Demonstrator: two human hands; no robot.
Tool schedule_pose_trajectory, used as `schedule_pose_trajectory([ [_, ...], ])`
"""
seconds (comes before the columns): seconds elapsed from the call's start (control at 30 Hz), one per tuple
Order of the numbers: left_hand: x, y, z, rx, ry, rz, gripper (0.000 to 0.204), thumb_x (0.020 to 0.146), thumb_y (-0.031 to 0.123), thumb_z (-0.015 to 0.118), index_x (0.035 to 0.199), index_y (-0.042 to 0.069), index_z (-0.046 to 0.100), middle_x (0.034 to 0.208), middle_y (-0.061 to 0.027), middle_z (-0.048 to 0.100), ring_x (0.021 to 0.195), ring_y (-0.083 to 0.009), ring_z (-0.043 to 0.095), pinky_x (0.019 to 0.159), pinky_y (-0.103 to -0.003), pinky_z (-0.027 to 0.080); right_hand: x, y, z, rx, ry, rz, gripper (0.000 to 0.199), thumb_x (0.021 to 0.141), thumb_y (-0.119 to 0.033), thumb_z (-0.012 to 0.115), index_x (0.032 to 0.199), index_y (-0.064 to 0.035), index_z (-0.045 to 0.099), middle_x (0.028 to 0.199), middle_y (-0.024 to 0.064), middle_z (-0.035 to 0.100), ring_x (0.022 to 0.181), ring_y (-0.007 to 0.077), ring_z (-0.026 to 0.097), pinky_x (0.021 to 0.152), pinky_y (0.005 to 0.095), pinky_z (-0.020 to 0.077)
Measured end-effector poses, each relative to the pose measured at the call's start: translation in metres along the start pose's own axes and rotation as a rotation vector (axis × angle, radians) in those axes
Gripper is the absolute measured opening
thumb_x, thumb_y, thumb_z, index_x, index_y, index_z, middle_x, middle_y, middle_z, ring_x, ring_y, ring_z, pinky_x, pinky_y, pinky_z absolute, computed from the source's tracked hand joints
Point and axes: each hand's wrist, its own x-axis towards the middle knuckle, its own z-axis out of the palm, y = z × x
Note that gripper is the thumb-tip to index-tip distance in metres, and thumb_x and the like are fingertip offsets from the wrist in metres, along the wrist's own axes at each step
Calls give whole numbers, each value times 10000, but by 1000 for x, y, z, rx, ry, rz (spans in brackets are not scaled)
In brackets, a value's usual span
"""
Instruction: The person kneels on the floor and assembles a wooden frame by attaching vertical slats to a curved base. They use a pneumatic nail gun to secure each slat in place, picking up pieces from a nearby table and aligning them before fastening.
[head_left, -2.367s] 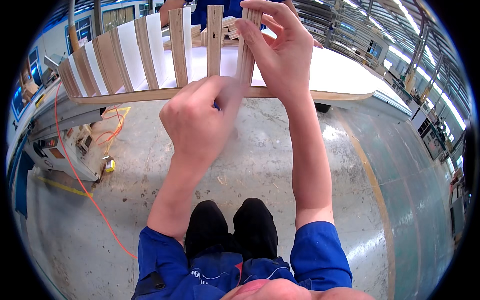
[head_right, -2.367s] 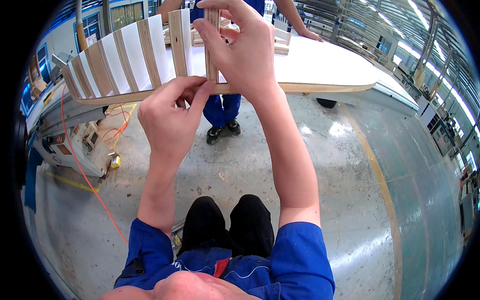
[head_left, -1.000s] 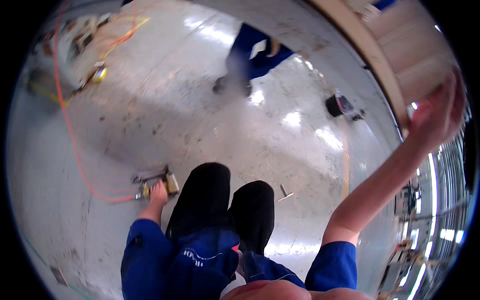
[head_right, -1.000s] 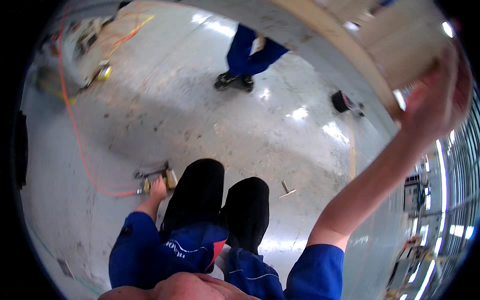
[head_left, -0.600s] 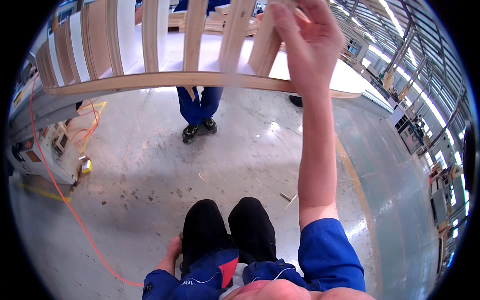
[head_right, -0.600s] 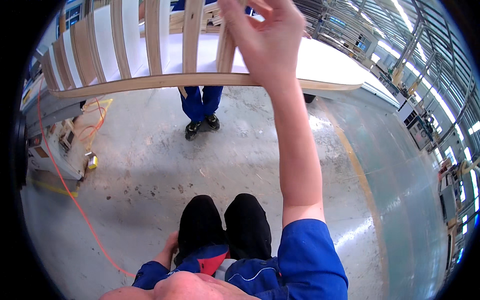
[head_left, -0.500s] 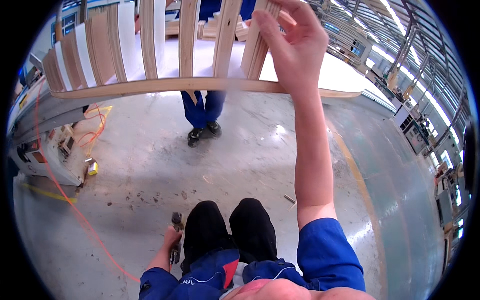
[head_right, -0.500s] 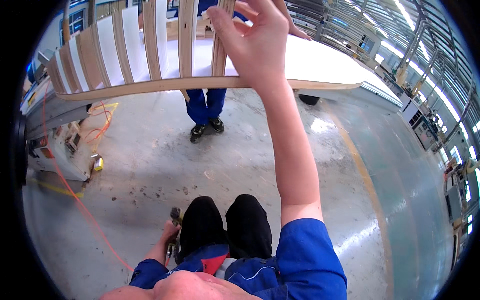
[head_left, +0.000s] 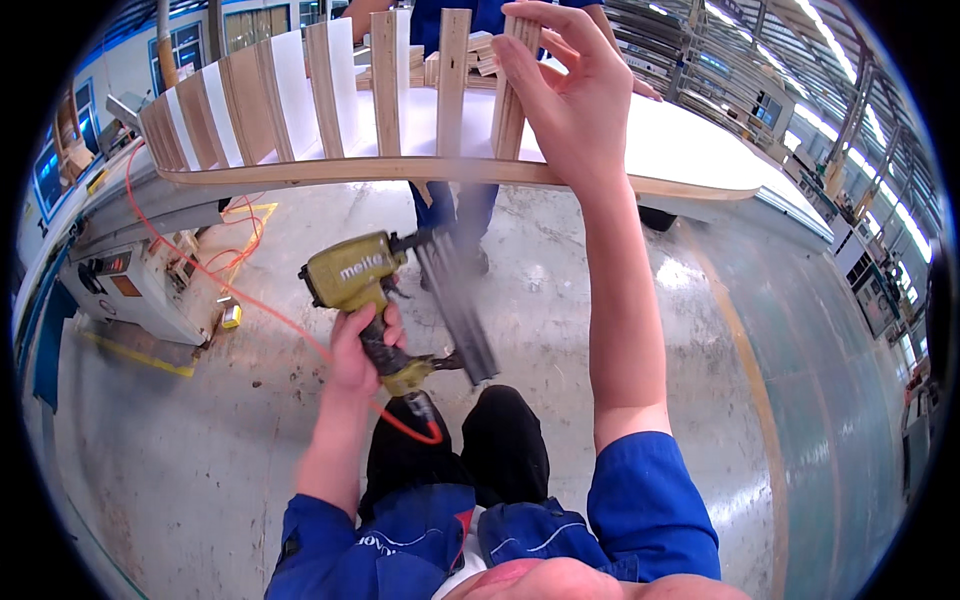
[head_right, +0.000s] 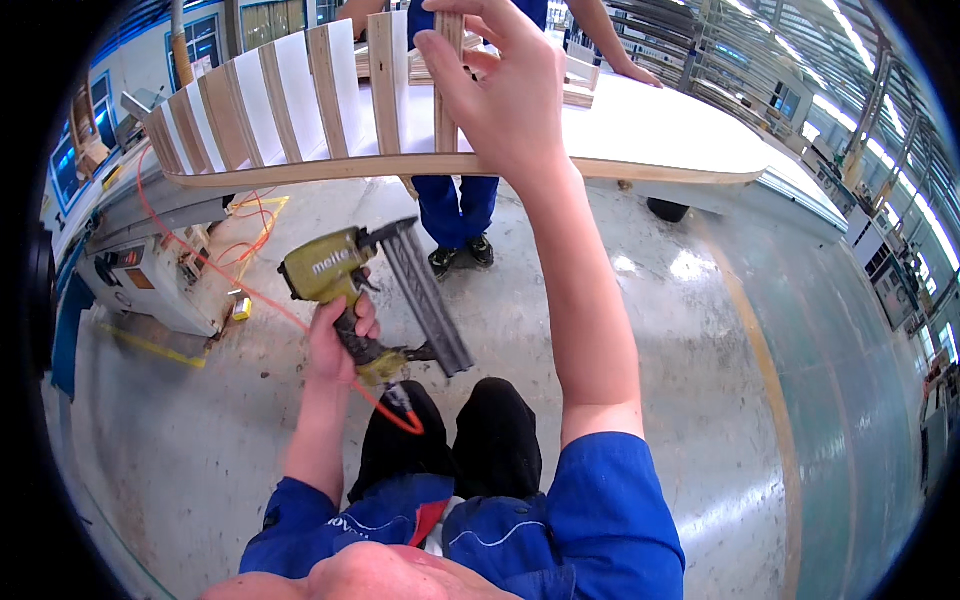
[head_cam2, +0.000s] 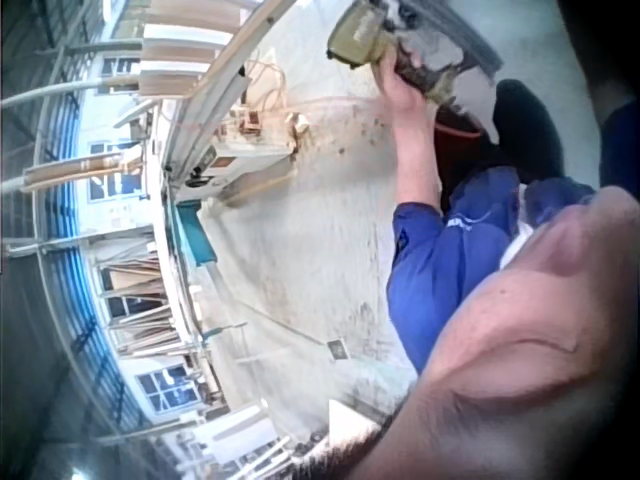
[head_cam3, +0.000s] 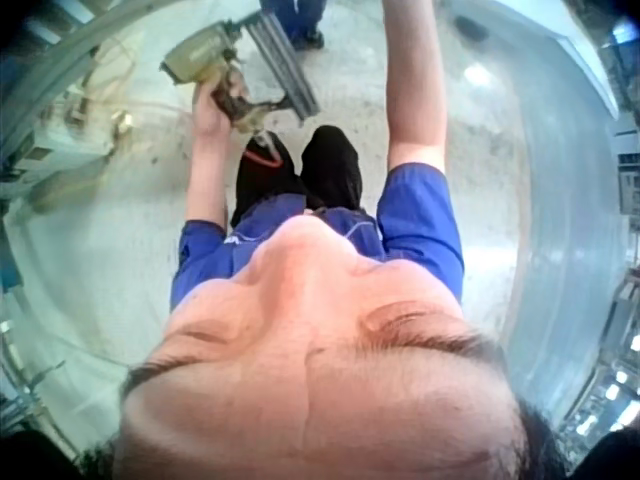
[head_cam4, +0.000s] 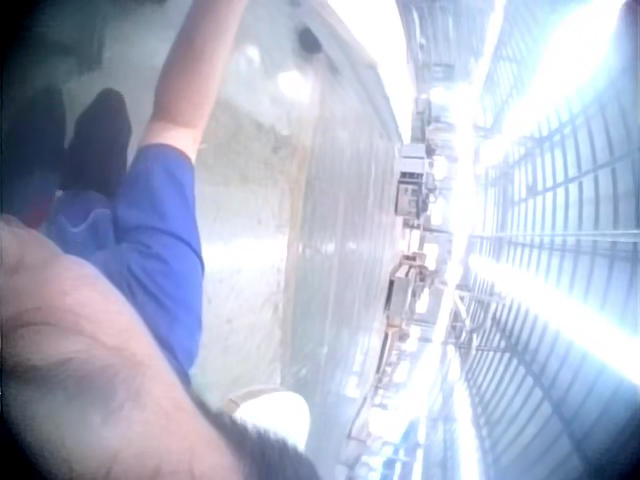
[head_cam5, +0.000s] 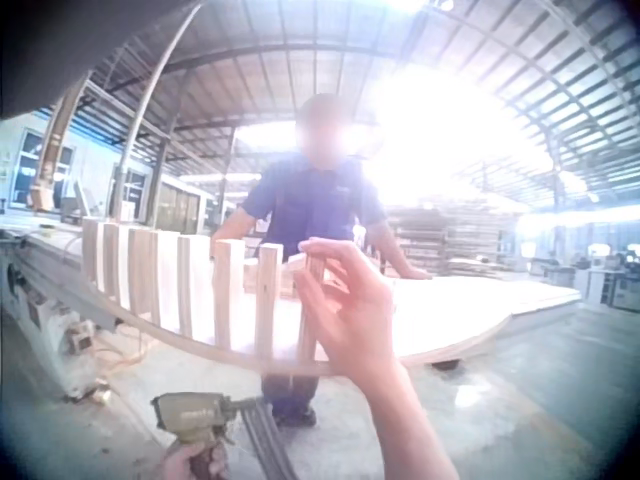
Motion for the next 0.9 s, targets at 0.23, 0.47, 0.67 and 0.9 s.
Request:
schedule_pose_trajectory([
  [0.23,24,-68,42,-984,-331,-338,324,1071,299,531,1307,79,562,668,83,435,528,-27,421,538,-222,420,5,10,-4,9,-35,-7,292,979,-74,699,1254,-3,631,1206,106,679,1173,201,655,923,326,581],
  [0.47,24,-89,94,-1275,-459,-467,176,1026,295,621,951,141,580,611,101,403,503,-30,417,500,-206,387,2,5,-8,-5,-38,-6,290,978,-68,692,1255,-7,630,1211,105,673,1178,200,652,895,308,586],
  [0.67,31,-97,104,-1206,-577,-388,296,1037,426,553,1129,157,633,616,116,442,483,-20,430,495,-201,376,2,11,-3,109,-24,-49,271,973,-61,679,1233,-3,636,1198,124,678,1171,217,660,880,322,595],
  [0.9,37,-113,103,-1286,-594,-393,262,1051,428,532,1000,171,536,583,117,424,471,-24,427,529,-206,406,6,19,-5,96,-21,-88,280,968,-73,683,1234,2,640,1176,141,692,1170,232,663,875,338,599],
])
